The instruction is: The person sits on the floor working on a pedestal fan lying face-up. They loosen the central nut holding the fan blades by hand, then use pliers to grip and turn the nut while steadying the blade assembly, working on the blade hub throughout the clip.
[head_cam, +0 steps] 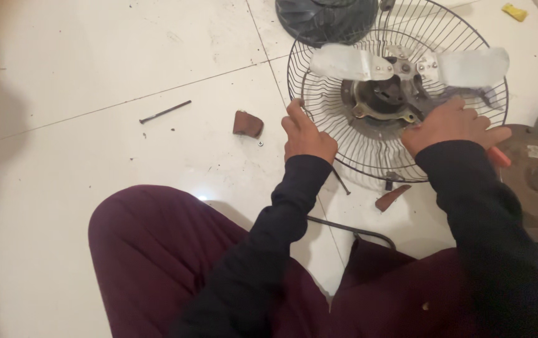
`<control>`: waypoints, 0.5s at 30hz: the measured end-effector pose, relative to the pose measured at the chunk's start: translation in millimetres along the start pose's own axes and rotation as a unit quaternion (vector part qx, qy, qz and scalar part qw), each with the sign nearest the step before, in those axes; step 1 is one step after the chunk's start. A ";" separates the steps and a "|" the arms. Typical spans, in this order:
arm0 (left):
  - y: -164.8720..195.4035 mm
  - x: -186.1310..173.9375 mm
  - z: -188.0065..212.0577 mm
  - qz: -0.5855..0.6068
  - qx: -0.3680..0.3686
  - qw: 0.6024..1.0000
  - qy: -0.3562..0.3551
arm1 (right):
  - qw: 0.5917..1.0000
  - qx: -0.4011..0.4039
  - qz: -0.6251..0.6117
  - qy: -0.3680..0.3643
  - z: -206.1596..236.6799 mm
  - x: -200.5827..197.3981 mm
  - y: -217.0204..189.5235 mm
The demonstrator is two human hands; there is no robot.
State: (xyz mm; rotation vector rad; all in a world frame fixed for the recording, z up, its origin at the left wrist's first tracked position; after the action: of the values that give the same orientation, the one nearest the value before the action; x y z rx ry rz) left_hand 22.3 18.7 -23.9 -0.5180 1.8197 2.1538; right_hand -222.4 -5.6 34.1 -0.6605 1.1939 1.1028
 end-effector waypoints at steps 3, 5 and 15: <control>1.0 -1.4 3.0 0.017 -0.040 0.999 -0.023 | 1.000 -0.021 0.019 0.006 -0.9 -1.0 2.8; 2.7 -2.8 4.4 0.022 -0.047 0.998 -0.027 | 0.997 -0.068 0.020 0.012 1.1 -0.6 1.6; 4.1 -3.2 5.5 -0.002 0.005 1.000 -0.015 | 0.986 -0.062 0.061 0.139 23.1 -5.1 4.2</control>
State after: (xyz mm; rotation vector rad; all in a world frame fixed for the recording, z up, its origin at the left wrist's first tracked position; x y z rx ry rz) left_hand 22.9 23.5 -18.0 -0.4833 1.8111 2.1372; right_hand -217.2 14.5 46.1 -0.8673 1.4274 1.2222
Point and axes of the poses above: each hand's wrist, its own z-axis away from the middle knuckle, its own x-axis out of the palm, y = z × x, the point moved 5 cm from there along -z, towards the middle knuckle, and after that the axes turned 15 degrees about -y, right-handed, at the moved point
